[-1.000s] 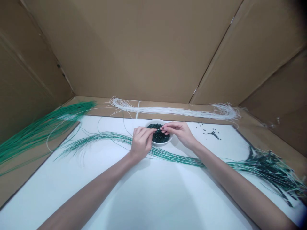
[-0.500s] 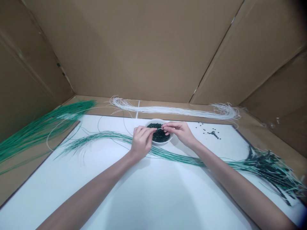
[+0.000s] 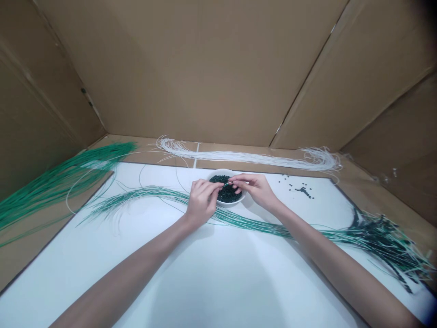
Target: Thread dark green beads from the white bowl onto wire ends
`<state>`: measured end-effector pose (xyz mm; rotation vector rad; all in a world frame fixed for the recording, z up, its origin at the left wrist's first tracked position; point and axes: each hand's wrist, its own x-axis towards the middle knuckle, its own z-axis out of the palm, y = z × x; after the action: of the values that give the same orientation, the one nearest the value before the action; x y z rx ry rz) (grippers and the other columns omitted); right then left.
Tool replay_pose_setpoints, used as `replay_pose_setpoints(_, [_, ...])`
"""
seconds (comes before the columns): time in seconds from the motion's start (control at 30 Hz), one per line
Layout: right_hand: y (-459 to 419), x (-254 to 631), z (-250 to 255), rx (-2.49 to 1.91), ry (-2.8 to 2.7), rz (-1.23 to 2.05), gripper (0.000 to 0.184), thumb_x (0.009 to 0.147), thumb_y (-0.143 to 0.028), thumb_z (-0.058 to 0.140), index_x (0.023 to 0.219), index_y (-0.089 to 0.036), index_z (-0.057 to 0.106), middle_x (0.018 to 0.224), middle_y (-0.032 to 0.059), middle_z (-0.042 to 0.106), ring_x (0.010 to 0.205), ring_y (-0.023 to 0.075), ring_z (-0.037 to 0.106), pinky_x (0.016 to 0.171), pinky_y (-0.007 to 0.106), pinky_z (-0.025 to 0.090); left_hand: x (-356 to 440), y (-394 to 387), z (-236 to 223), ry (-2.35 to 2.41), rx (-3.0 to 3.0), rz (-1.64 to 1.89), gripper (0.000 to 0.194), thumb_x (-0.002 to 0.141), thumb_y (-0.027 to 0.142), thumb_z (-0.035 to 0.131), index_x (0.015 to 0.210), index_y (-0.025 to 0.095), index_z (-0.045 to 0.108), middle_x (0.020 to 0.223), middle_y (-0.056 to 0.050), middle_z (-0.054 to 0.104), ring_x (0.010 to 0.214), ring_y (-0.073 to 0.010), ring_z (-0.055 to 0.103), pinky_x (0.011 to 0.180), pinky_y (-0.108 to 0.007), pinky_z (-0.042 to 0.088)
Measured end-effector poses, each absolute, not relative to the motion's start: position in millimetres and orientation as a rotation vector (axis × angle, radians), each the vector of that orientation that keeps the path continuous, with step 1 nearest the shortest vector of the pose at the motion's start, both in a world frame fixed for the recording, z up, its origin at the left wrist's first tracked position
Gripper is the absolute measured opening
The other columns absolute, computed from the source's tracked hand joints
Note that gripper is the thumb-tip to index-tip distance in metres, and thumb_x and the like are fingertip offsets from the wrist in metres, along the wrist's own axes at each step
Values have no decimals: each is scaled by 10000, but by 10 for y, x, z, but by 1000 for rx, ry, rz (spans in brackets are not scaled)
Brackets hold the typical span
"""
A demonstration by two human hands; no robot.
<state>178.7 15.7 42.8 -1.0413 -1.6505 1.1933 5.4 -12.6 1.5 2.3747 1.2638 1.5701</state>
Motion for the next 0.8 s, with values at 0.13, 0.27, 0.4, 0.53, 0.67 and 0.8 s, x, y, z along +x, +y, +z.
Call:
replay_pose_setpoints(0.13, [153,1781,415,-1029,-1639,1198,229,667,-334,611,832,-181,653,777,32,650,625,126,583,558,249,512,56,-133,19,1257,2383,1574,176,795,130,462,902,188,589,764,-14,645,749,-146,505,730,-314,371])
replay_pose_setpoints(0.27, [159,1784,390,-981,-1583,1245,267,662,-326,625,879,-172,616,784,43,647,656,133,590,546,246,511,55,-137,22,1265,2382,1595,175,789,125,471,905,187,587,761,-12,644,743,-144,502,724,-310,370])
replay_pose_setpoints(0.4, [169,1791,383,-977,-1550,1284,288,649,-332,639,878,-160,602,761,45,651,612,123,587,538,248,506,52,-135,21,1294,2357,1618,173,792,125,469,902,188,587,765,-10,642,731,-139,498,723,-308,366])
replay_pose_setpoints(0.53, [173,1798,373,-976,-1554,1281,302,644,-339,646,880,-157,599,762,47,655,606,123,585,542,252,506,52,-136,22,1294,2355,1607,175,798,132,461,908,187,586,775,-15,641,736,-140,496,727,-309,366])
replay_pose_setpoints(0.67, [168,1796,372,-972,-1567,1272,288,657,-326,637,889,-159,597,769,45,655,625,123,586,546,246,507,56,-139,21,1276,2380,1604,174,789,124,472,908,183,585,767,-13,641,745,-141,493,730,-306,367])
replay_pose_setpoints(0.8, [167,1788,385,-983,-1548,1287,281,650,-306,645,877,-147,599,744,41,656,604,114,584,536,233,505,56,-140,18,1285,2382,1602,175,788,123,475,912,182,584,770,-12,642,744,-141,492,730,-307,366])
